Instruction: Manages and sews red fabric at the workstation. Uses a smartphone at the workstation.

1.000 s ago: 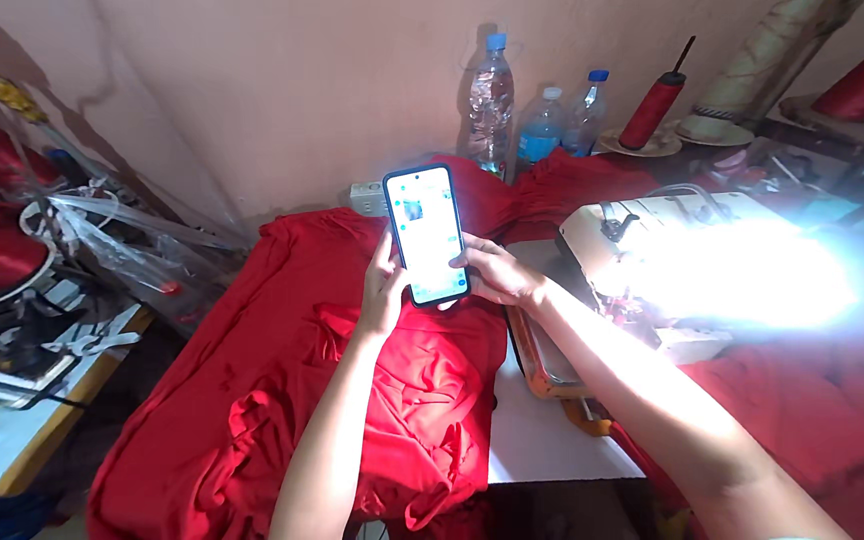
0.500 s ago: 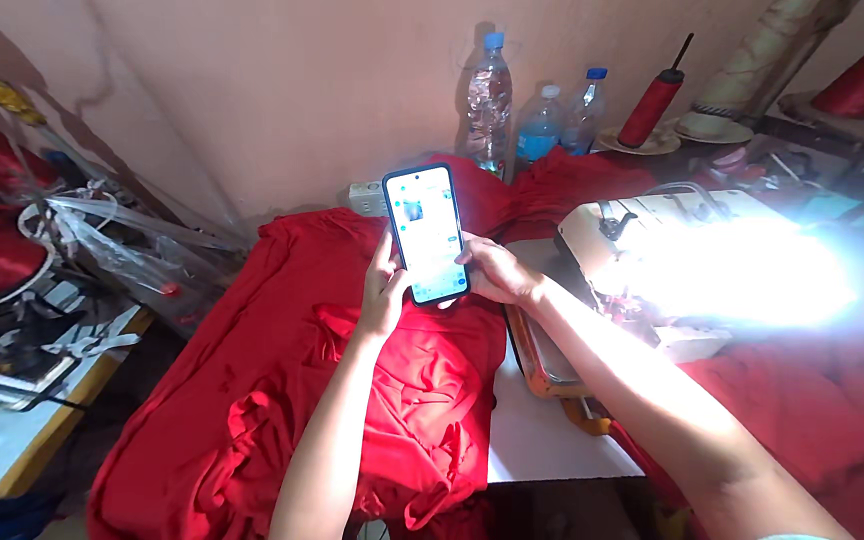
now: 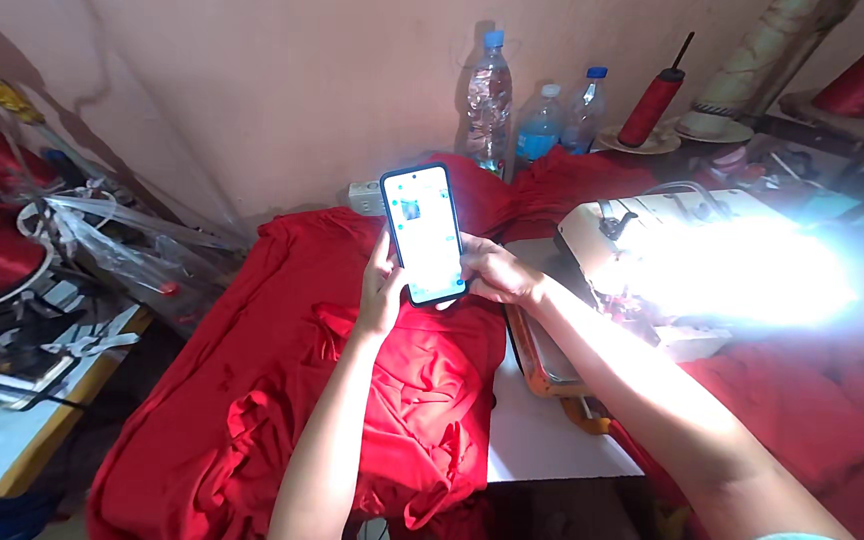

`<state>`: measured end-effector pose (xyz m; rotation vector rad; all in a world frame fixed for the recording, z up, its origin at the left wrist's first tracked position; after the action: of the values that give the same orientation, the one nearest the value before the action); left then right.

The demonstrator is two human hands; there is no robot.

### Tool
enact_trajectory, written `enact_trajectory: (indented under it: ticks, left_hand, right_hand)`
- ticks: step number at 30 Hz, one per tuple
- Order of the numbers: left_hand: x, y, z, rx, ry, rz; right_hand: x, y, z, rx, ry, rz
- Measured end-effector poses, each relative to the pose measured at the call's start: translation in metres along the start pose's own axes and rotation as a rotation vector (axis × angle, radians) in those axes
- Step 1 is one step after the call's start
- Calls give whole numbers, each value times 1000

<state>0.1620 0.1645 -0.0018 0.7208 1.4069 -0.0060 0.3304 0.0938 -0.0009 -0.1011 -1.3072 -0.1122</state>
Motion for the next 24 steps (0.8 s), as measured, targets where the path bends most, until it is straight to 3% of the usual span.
enact_trajectory:
  ticks: [24]
  left_hand:
    - [0, 0, 1, 7, -18, 4]
  right_hand:
    - [-2, 1, -2, 15, -35, -31]
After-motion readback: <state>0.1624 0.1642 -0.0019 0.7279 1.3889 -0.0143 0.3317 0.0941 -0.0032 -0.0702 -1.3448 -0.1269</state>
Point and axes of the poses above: each hand's wrist, its own y-axis towards the middle knuckle, its own z-axis out of the palm, x = y × z, the point moved 2 cm from there along y, towards the middle knuckle, and after that the axes turned 10 degrees about -x, right-handed, at the moved point
